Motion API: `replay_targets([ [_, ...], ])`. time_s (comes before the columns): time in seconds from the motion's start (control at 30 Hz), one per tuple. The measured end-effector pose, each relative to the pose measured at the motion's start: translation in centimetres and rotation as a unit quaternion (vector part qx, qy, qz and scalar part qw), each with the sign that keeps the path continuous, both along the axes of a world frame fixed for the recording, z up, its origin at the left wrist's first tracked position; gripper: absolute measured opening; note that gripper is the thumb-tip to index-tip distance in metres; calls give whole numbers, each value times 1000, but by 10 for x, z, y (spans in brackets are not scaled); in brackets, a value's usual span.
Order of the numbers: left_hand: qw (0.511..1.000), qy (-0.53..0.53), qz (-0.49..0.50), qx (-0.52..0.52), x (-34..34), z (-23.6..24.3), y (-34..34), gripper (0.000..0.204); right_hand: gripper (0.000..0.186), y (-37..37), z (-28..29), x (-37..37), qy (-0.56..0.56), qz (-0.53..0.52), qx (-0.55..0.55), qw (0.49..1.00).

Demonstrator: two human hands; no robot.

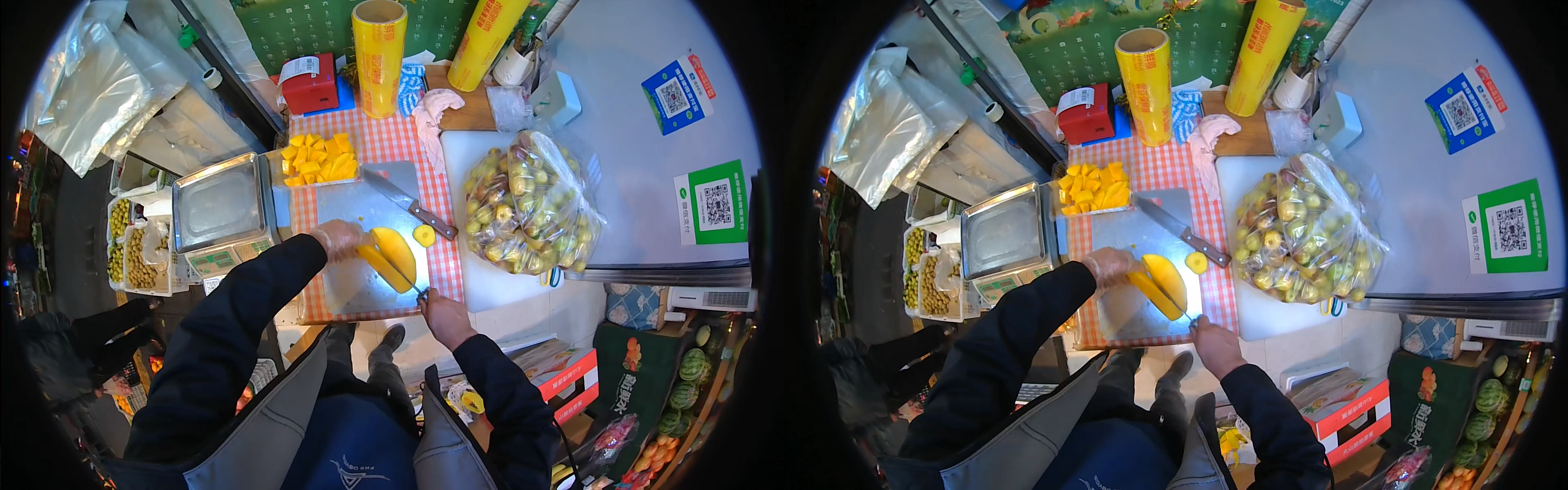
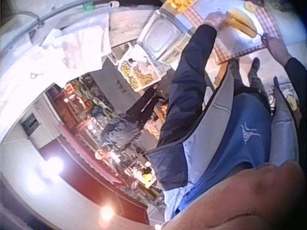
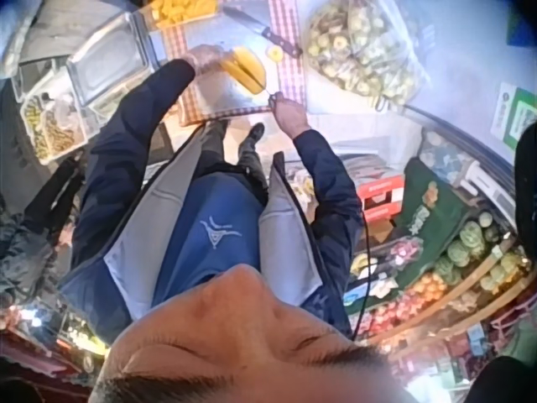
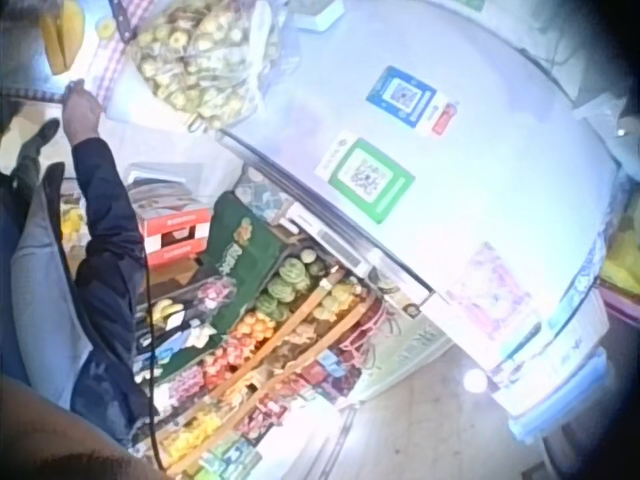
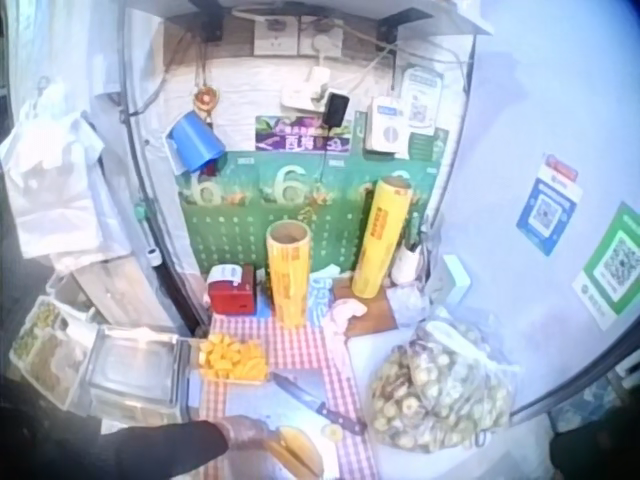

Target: The person slices a mango into cubes on a cutting board, places the pieces into a plastic bag, weighs the bag, and hands it to a customer. The person then washes the knife and cutting board in a sink and returns to the stall.

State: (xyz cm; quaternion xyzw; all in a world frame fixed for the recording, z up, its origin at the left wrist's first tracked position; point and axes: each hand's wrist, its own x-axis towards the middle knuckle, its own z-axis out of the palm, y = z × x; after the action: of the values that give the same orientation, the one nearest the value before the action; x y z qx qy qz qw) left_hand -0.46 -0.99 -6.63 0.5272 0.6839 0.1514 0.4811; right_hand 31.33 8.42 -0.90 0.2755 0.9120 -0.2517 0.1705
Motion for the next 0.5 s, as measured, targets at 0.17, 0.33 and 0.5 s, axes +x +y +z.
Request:
replay_targets([
  [0.17, 998, -45, 47, -12, 1, -3, 3, 45, 25, -7, -15, -2, 29, 13, 30, 999],
  [0.33, 999, 47, 1, 17, 8, -7, 2, 30, 27, -9, -21, -4, 51, 4, 31, 998],
  [0.5, 990, 40, -40, 128, 18, 0, 5, 29, 22, -7, -16, -6, 29, 1, 23, 999],
])
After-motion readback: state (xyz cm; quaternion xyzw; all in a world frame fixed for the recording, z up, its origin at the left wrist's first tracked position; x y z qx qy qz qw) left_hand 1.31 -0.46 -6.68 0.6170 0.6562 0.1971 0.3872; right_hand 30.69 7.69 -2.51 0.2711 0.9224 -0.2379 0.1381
